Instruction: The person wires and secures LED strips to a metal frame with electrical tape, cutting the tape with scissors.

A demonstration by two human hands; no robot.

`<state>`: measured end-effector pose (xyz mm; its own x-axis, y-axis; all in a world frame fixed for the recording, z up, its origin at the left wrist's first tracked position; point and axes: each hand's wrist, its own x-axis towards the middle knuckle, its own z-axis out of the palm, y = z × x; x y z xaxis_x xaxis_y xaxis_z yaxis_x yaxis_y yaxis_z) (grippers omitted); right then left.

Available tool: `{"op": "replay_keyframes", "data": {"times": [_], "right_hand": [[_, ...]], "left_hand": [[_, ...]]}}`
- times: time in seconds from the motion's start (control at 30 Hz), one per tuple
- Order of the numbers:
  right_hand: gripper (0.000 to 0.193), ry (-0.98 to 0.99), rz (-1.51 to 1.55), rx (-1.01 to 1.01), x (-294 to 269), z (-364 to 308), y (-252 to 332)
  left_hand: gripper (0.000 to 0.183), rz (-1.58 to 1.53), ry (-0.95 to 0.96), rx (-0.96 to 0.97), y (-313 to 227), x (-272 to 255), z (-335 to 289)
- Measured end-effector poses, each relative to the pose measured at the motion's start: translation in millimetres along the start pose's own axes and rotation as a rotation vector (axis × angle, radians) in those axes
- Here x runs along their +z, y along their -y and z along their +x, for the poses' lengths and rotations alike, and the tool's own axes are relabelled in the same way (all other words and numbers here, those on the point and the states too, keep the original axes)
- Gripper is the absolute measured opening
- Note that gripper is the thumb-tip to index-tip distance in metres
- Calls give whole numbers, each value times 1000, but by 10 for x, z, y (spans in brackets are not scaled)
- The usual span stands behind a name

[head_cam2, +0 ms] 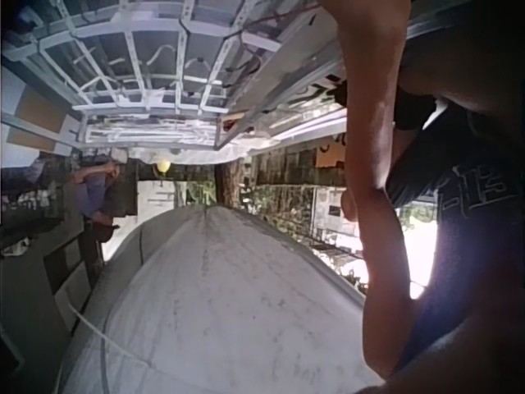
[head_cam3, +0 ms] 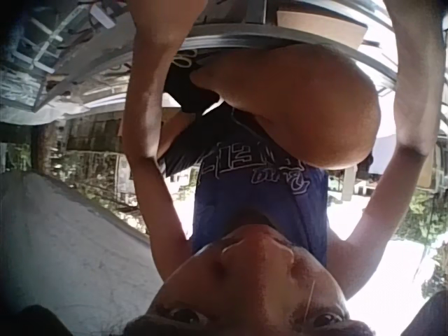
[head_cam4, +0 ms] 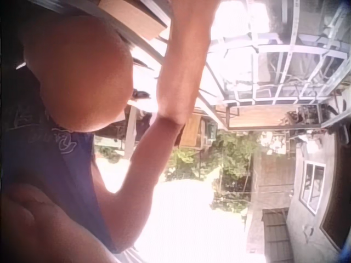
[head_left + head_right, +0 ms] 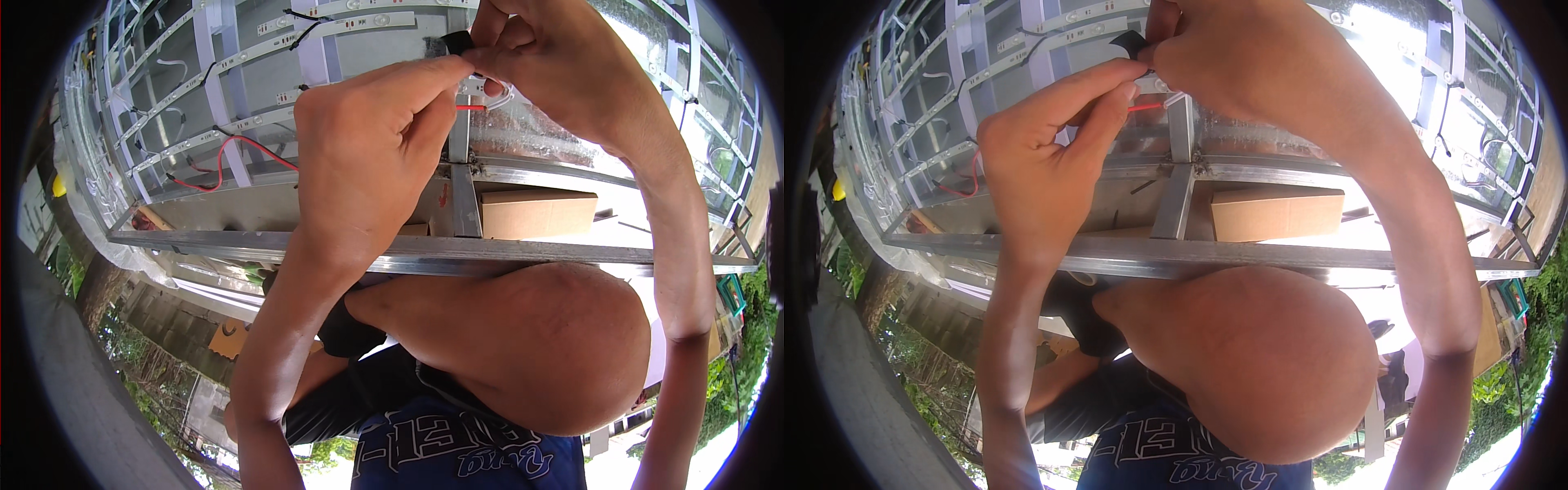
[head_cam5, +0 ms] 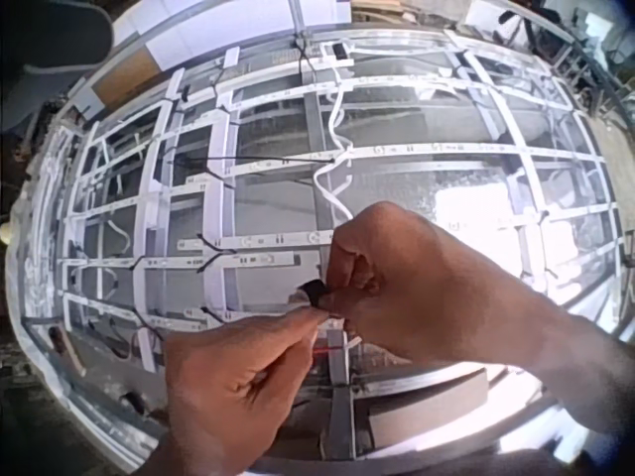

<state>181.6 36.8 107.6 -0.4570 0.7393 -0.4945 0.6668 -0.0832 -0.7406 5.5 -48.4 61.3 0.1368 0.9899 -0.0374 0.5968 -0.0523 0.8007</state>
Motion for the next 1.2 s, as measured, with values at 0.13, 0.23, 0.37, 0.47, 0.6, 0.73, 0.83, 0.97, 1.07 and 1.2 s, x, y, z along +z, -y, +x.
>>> {"op": "replay_keyframes", "data": {"times": [0.13, 0.23, 0.37, 0.47, 0.6, 0.73, 0.83, 0.97, 1.07, 1.2], "right_hand": [[15, 122, 31, 286, -29, 123, 140], [25, 39, 254, 198, -4, 10, -15], [34, 234, 370, 114, -107, 33, -132], [34, 140, 228, 63, -146, -43, -105], [40, 119, 73, -32, 14, -92, -20], [46, 90, 155, 21, -121, -48, -55], [48, 83, 205, 65, -170, -77, -43], [47, 70, 247, -16, -6, -63, -110], [46, -156, -34, -146, 84, -117, -71], [44, -50, 21, -29, 2, -167, 94]], "left_hand": [[19, 65, -3, 101, -49, -13, 7], [20, 134, -40, 123, -7, 8, -4], [19, 130, -30, 155, 25, -11, -1], [19, 149, -21, 147, -48, 11, 25], [18, 154, -29, 96, -2, -7, -4], [19, 151, -46, 205, 52, 3, 3], [19, 154, 4, 171, 9, 12, 38], [20, 168, 15, 143, 73, -9, 26], [19, 164, -6, 169, 60, -3, 47], [19, 190, 6, 146, 78, 6, 74]]}}
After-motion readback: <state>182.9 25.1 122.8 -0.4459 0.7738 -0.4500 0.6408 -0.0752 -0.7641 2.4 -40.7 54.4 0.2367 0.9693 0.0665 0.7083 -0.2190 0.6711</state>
